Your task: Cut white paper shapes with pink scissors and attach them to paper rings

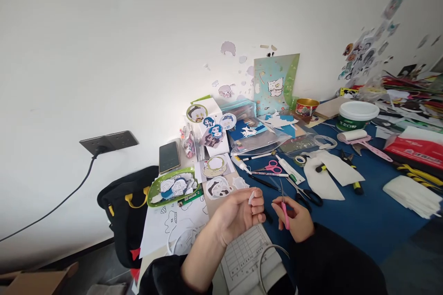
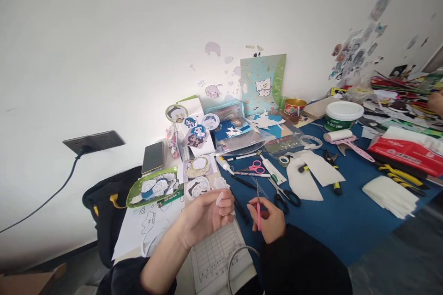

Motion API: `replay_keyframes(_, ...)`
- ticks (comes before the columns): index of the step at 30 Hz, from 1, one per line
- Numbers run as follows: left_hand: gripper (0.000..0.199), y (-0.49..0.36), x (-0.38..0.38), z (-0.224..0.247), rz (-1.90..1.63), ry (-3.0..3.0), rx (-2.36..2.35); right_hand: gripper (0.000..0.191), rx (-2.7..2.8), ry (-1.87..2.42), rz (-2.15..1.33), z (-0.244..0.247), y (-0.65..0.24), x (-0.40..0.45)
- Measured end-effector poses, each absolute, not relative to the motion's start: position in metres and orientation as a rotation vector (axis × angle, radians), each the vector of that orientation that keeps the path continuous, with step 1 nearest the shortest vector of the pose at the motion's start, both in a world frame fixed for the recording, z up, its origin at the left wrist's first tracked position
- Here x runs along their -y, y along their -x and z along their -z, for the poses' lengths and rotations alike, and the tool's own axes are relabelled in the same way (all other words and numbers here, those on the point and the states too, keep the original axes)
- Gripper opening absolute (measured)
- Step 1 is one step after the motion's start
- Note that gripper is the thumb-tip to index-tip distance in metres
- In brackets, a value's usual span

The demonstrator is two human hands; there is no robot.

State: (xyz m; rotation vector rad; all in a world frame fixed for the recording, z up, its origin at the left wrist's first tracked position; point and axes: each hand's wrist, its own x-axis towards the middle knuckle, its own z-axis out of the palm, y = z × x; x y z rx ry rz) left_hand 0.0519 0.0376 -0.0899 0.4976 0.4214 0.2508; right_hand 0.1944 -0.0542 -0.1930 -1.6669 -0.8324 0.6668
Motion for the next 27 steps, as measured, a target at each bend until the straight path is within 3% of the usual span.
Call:
replay_keyframes(3,0.016,-0.050,-0.039,0.090,-0.248,-0.448,-0.407,0.039,0.948,1.761,-0.629,0.196,-0.204,0.056)
replay_keyframes(10,0.018,-0.051,-0.039,0.090,-0.261,-0.466,-0.428,0.006,1.202,2.055,-0.434,0.183,-0.225,0.052)
replay_keyframes(14,0.016,-0.050,-0.040,0.088,-0.339,-0.531,-0.482,0.006,1.295,2.091,-0.501,0.179,-0.227,0.041)
replay_keyframes(19,0.019,-0.046,-0.044,0.086,-0.451,-0.649,-0.550,0.037,1.426,1.989,-0.642,0.166,-0.229,0.053)
replay_keyframes(24,0.024,-0.040,-0.048,0.080,-0.529,-0.782,-0.571,0.017,1.734,1.842,-0.610,0.150,-0.207,0.098)
replay_keyframes(27,0.026,-0.037,-0.048,0.077,-0.579,-0.861,-0.562,0.029,1.801,1.917,-0.574,0.155,-0.189,0.113)
